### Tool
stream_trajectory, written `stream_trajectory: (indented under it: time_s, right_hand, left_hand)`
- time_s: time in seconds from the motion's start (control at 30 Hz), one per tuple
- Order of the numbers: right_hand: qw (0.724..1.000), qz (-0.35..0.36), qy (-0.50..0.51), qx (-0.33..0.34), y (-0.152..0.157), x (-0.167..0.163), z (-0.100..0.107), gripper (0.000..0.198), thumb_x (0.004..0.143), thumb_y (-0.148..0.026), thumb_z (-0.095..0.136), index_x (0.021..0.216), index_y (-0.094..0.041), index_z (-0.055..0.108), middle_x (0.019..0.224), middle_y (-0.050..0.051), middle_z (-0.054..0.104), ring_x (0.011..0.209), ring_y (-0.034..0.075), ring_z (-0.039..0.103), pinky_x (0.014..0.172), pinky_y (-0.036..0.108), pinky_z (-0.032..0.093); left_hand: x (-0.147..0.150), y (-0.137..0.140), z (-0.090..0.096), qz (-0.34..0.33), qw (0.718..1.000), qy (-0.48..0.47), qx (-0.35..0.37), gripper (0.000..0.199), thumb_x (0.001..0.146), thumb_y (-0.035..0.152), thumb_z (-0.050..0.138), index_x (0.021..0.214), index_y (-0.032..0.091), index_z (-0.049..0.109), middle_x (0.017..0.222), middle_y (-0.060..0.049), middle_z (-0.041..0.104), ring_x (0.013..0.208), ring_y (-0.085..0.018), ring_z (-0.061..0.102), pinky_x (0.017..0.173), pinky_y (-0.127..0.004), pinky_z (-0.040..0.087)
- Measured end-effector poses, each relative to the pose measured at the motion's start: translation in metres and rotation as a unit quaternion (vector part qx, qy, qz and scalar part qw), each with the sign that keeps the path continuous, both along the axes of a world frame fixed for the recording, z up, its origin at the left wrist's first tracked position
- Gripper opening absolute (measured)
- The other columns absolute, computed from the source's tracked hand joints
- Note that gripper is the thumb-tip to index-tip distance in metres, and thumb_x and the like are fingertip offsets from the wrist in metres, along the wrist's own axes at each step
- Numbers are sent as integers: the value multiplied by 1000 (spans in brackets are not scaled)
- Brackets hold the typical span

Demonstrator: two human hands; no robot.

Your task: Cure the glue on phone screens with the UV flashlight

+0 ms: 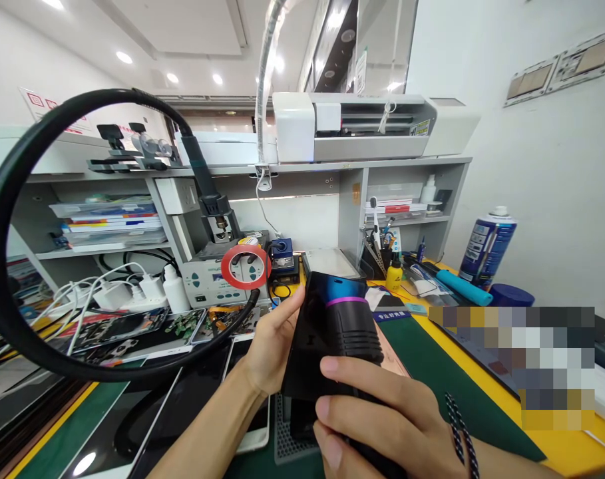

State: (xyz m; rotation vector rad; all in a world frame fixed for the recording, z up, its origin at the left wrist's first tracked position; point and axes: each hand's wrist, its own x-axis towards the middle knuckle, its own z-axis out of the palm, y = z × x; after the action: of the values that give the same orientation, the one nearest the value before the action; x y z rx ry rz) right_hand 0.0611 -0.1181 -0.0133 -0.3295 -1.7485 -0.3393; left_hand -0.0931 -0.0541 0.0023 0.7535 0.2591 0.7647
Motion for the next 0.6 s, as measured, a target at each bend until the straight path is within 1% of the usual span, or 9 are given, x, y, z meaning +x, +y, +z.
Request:
stream_trajectory:
  time_s: [0.1, 0.17, 0.27, 0.33, 0.37, 0.4, 0.47, 0.53, 0.6]
  right_hand:
    - [1000, 7, 11, -2, -3, -3, 1, 16, 84, -1, 65, 85, -17, 69, 82, -3, 75, 104, 14, 70, 108, 27, 51]
    - [1000, 12, 4, 4, -2, -3, 2, 15, 84, -2, 65, 84, -17, 69, 82, -3, 75, 104, 14, 71, 108, 27, 52]
    - [1000, 2, 6, 3, 3, 0, 2, 17, 83, 0, 65, 84, -17, 68, 84, -3, 75, 105, 15, 70, 108, 28, 52]
    - [1000, 12, -14, 25, 6, 4, 3, 17, 83, 0, 65, 84, -17, 68, 85, -3, 75, 106, 16, 70, 107, 28, 53]
    - [998, 27, -33, 48, 8, 6, 4, 14, 83, -2, 66, 84, -17, 67, 85, -3, 75, 106, 16, 70, 103, 26, 55]
    - [997, 39, -47, 57, 9, 9, 6, 12, 84, -5, 66, 85, -17, 67, 86, -3, 75, 105, 16, 70, 99, 25, 58]
    - [996, 67, -38, 34, 10, 12, 11, 11, 85, -7, 65, 87, -17, 64, 85, 0, 74, 101, 17, 71, 90, 27, 62]
    - [994, 102, 17, -25, 10, 14, 18, 16, 84, -4, 63, 93, -18, 62, 85, 2, 73, 94, 18, 73, 86, 33, 64]
    - [984, 129, 88, -87, 13, 16, 25, 19, 83, -4, 62, 95, -19, 61, 86, 3, 72, 92, 20, 73, 86, 40, 63]
  left_hand:
    - [-1, 2, -1, -1, 1000, 3, 3, 64, 93, 56, 49, 118, 1, 70, 105, -23, 74, 98, -32, 71, 97, -42, 48]
    - [-1, 2, -1, -5, 1000, 4, 5, 65, 93, 56, 48, 118, 0, 70, 105, -24, 74, 99, -32, 71, 97, -42, 48]
    - [-1, 1, -1, -9, 1000, -2, -2, 62, 93, 55, 49, 116, 1, 71, 105, -22, 74, 97, -31, 71, 96, -41, 49]
    - [0, 0, 1, -9, 1000, -2, -10, 62, 92, 55, 51, 114, 1, 71, 103, -21, 74, 94, -30, 72, 94, -40, 50]
    - [0, 0, 2, -7, 1000, 1, -14, 63, 91, 55, 52, 113, 0, 72, 103, -22, 74, 93, -30, 72, 93, -39, 51]
    - [1, 0, 3, -4, 1000, 6, -19, 64, 91, 57, 52, 111, -1, 72, 101, -22, 74, 92, -30, 72, 91, -38, 51]
    - [2, 1, 5, 2, 999, 17, -34, 66, 91, 59, 51, 105, -1, 73, 98, -22, 74, 89, -29, 72, 87, -36, 53]
    - [3, 4, 5, 15, 998, 27, -51, 61, 93, 58, 50, 99, 3, 74, 91, -19, 75, 84, -26, 72, 81, -33, 54]
    - [4, 9, 3, 33, 996, 42, -68, 55, 94, 56, 50, 97, 6, 74, 86, -16, 75, 80, -25, 72, 79, -33, 54]
